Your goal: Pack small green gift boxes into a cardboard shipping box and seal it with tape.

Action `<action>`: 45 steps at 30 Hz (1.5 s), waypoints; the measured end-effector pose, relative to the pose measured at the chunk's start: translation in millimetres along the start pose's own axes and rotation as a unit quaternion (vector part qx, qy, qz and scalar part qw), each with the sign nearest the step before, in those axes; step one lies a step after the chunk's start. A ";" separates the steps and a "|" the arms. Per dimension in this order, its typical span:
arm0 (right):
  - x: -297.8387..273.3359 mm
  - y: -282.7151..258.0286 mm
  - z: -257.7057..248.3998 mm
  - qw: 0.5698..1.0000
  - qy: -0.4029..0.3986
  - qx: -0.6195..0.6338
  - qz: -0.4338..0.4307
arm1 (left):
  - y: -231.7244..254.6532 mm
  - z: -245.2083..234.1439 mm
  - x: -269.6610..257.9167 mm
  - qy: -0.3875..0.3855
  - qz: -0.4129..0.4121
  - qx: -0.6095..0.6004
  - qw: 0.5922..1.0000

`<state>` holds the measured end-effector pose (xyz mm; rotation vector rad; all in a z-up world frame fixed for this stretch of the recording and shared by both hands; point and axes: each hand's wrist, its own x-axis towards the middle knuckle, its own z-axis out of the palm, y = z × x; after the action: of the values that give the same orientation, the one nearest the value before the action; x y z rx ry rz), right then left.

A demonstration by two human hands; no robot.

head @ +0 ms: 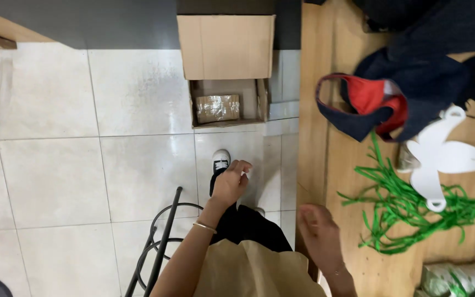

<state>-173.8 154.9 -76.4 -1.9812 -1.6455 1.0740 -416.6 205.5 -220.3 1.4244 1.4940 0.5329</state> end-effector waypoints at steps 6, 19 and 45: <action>122.7 8.6 110.6 0.964 -0.259 0.020 0.059 | -107.5 -8.9 40.4 0.120 -0.150 0.032 0.981; 462.3 330.0 405.1 0.948 -0.207 0.104 0.219 | -444.9 124.9 251.7 0.195 -0.269 -0.052 0.942; 509.6 421.0 523.0 0.908 -0.211 0.185 0.312 | -558.2 201.8 342.5 0.284 -0.451 0.031 0.846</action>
<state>-251.3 422.2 -872.0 -2.1448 -0.8412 1.9947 -475.5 340.7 -889.5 0.4504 2.4410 0.3002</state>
